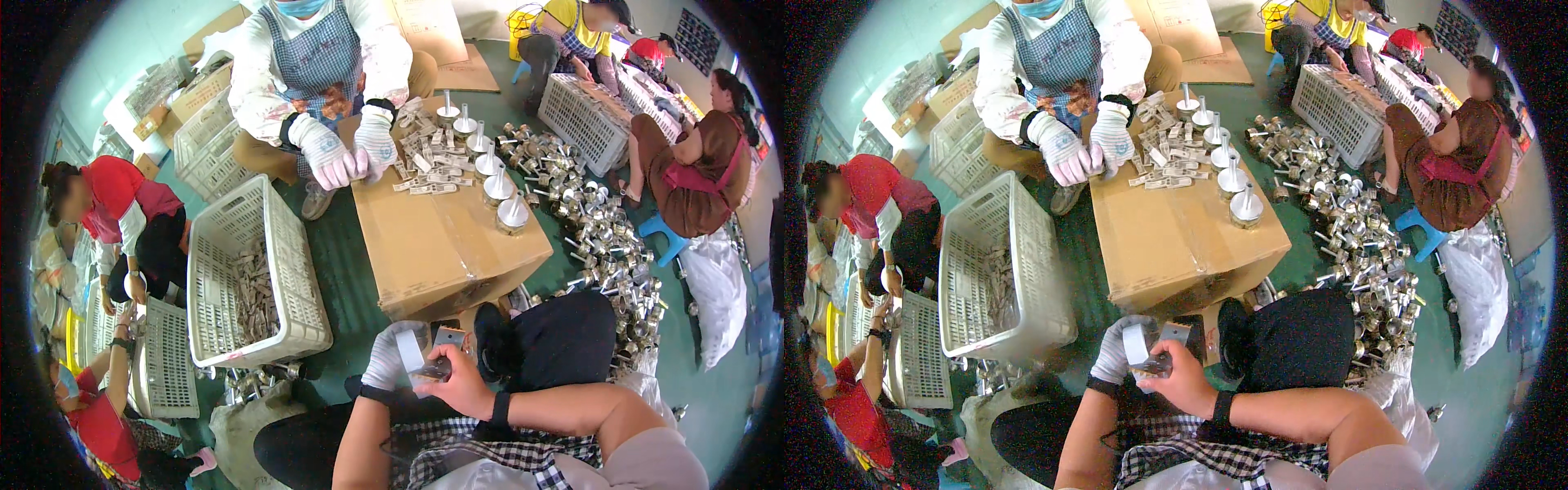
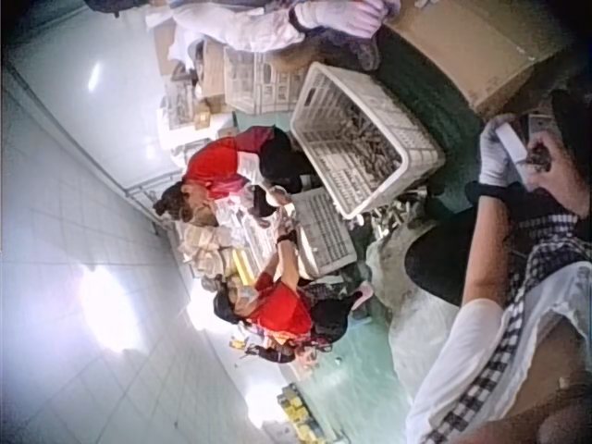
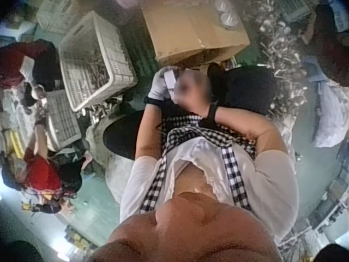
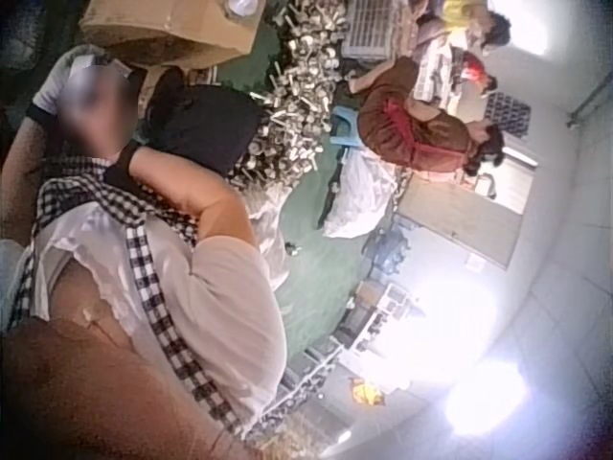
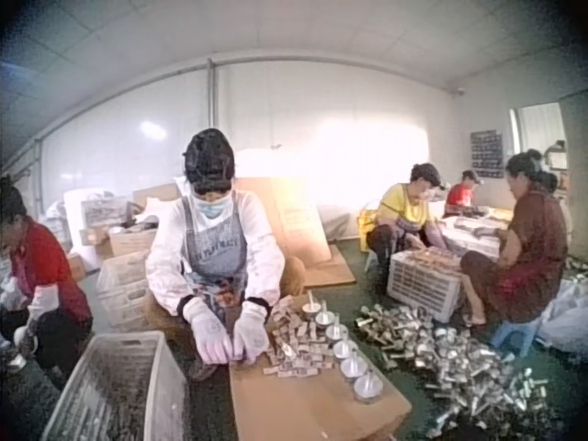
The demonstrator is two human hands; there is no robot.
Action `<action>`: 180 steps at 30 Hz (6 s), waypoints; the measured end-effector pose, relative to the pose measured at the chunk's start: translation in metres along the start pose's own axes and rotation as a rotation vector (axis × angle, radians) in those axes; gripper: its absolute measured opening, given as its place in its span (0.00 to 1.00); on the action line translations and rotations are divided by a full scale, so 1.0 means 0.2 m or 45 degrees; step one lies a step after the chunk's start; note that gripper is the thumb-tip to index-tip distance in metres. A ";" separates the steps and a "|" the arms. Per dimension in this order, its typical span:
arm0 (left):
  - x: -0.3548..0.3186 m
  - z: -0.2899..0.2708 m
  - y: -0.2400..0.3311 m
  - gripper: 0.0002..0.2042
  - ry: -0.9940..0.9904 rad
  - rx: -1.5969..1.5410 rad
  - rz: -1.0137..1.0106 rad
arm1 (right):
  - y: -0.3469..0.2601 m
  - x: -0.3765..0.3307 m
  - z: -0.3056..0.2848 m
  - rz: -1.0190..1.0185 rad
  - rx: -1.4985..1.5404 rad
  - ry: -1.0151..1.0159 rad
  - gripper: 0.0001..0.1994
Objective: The recorder and several other workers are sorting and packaging door hardware components into crates and bags.
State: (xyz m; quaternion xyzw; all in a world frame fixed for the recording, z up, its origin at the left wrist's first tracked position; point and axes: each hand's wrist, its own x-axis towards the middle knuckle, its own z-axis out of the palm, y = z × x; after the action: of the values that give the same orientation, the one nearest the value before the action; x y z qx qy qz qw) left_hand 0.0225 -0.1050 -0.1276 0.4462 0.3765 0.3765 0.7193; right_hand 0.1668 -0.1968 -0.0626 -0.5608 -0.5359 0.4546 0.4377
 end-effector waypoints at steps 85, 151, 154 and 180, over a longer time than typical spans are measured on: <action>-0.01 0.03 -0.15 0.13 0.036 -0.225 -0.041 | -0.36 0.58 -0.13 0.889 0.792 -0.501 0.11; 1.09 -0.21 0.61 0.11 0.009 -0.846 0.122 | -0.72 0.44 -0.13 -0.676 0.261 -0.580 0.16; 1.08 -0.24 0.62 0.10 -0.121 -0.931 0.207 | -0.72 0.45 -0.12 -0.646 0.237 -0.563 0.15; 1.02 -0.15 0.66 0.09 0.052 -1.017 0.058 | -0.69 0.46 -0.07 -0.705 -0.081 -0.832 0.11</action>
State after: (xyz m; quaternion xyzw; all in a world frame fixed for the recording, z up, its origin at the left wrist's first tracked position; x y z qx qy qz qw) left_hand 0.0581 0.1274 -0.0564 0.1320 0.2047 0.5179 0.8200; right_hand 0.1546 -0.0985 0.0711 -0.2356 -0.7906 0.4569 0.3328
